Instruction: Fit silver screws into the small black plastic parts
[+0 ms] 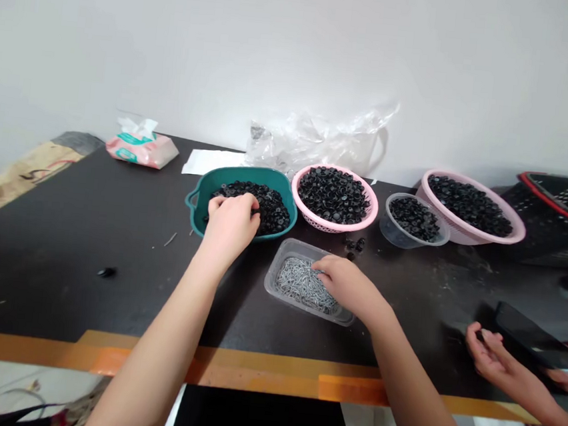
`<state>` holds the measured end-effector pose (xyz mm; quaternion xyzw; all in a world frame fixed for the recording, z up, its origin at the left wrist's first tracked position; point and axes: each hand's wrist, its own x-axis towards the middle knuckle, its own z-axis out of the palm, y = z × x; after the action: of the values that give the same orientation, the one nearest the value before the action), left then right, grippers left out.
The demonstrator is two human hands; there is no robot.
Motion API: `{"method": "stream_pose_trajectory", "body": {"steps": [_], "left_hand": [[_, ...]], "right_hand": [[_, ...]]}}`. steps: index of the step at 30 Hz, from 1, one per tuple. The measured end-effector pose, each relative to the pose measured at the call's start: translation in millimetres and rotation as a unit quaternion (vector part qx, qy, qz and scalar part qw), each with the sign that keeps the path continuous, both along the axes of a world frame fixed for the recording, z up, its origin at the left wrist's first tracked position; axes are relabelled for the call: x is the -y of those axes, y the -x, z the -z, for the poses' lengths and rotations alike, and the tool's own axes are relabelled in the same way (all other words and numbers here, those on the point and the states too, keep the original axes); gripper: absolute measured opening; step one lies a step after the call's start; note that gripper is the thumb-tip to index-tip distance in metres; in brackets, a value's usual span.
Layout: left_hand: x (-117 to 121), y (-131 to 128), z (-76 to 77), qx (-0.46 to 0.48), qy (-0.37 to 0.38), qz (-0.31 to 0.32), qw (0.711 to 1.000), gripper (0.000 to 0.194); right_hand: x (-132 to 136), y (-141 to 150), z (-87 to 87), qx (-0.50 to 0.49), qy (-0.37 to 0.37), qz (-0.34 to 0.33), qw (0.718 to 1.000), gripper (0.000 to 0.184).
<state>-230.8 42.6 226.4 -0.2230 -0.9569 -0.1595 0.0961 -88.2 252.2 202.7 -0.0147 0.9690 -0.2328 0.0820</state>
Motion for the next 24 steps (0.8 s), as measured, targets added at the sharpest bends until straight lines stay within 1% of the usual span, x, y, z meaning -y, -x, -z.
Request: {"method": "stream_pose_trajectory", "body": {"steps": [2,3,5,7,9,12,14,17,19,22,24], "left_hand": [[-0.3,-15.0,-1.4,0.018,-0.091,0.028,0.995,0.015],[-1.8,-23.5,-0.8,0.028,-0.135,0.055,0.989,0.013],[-7.6,-40.1,3.6,0.042,-0.208,0.119,0.970,0.010],[-15.3,-53.7,11.8,0.061,-0.267,0.182,0.944,0.008],[-22.5,-62.9,21.1,0.085,-0.301,0.223,0.923,0.007],[-28.6,-69.2,30.8,0.130,-0.321,0.241,0.906,0.007],[-29.5,-70.2,32.3,0.157,-0.332,0.243,0.898,0.008],[-28.9,-70.4,29.7,0.201,-0.348,0.235,0.885,0.010],[-28.6,-71.0,27.8,0.247,-0.360,0.222,0.872,0.010],[-29.2,-73.0,27.4,0.288,-0.370,0.214,0.857,0.012],[-29.8,-74.6,28.2,0.286,-0.368,0.218,0.858,0.012]], "right_hand": [[4.2,1.5,9.0,-0.006,-0.021,-0.006,1.000,0.030],[5.9,1.2,11.6,-0.009,-0.034,-0.011,0.999,0.028],[8.6,0.0,13.3,-0.008,-0.060,-0.022,0.998,0.025],[10.6,-0.9,12.2,-0.001,-0.083,-0.033,0.996,0.022],[11.9,-1.4,11.0,0.003,-0.102,-0.038,0.994,0.020],[11.4,-2.4,11.5,-0.001,-0.105,-0.040,0.994,0.022],[9.2,-3.4,11.9,-0.014,-0.071,-0.036,0.997,0.021],[4.1,-4.7,9.6,-0.035,0.046,-0.009,0.998,0.012],[0.4,-5.4,6.5,-0.039,0.125,0.016,0.991,0.008],[-4.1,-6.5,3.5,-0.024,0.211,0.049,0.976,0.005],[-6.2,-7.3,3.7,-0.020,0.261,0.075,0.962,0.012]]}}
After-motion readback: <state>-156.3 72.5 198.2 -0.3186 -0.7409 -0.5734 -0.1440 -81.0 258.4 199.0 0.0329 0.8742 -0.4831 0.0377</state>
